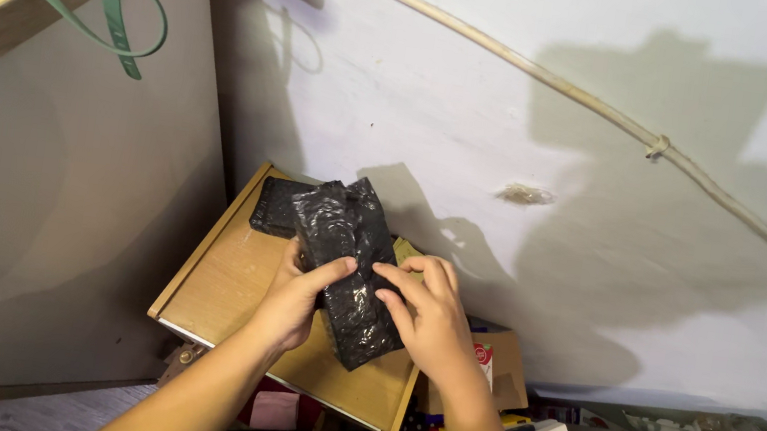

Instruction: The person unwraps several bubble-wrapped items on a small wooden table. They remove the bubble wrap from each item and place the unwrapped boxes on a nearby chair. The items include a phone case box, a screen protector box, and a wireless earbuds box.

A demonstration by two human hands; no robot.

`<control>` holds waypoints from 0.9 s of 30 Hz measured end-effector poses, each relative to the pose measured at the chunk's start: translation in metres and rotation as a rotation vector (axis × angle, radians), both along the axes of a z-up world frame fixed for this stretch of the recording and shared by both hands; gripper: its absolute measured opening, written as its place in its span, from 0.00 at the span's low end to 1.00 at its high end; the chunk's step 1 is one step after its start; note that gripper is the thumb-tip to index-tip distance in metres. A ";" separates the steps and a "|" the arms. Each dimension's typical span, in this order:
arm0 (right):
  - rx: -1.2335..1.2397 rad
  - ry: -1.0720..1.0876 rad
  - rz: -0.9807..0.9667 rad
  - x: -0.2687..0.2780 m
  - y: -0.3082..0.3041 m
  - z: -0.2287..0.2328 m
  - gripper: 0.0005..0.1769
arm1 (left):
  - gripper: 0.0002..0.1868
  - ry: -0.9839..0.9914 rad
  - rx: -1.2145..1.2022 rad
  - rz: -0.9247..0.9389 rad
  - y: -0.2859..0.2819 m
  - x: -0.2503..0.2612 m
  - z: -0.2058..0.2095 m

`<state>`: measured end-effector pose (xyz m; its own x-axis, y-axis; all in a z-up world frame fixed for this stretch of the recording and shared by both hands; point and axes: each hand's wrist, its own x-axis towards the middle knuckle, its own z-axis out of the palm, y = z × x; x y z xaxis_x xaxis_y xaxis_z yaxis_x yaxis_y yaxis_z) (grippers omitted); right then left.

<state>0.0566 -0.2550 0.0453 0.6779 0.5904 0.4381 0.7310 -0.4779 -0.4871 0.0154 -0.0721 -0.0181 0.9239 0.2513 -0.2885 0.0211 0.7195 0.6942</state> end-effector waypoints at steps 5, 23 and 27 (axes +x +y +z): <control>-0.101 -0.067 -0.020 -0.011 0.006 0.006 0.11 | 0.30 -0.008 -0.002 -0.023 -0.001 0.000 0.005; -0.094 0.119 -0.071 -0.033 -0.008 -0.018 0.07 | 0.32 0.011 0.186 -0.090 -0.014 0.005 0.002; -0.025 0.058 -0.032 -0.036 -0.015 -0.020 0.06 | 0.29 0.027 0.089 -0.145 -0.011 0.011 -0.004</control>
<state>0.0207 -0.2702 0.0251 0.7202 0.5785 0.3829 0.6862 -0.5131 -0.5156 0.0264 -0.0830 -0.0223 0.9444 0.1414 -0.2967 0.1402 0.6432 0.7527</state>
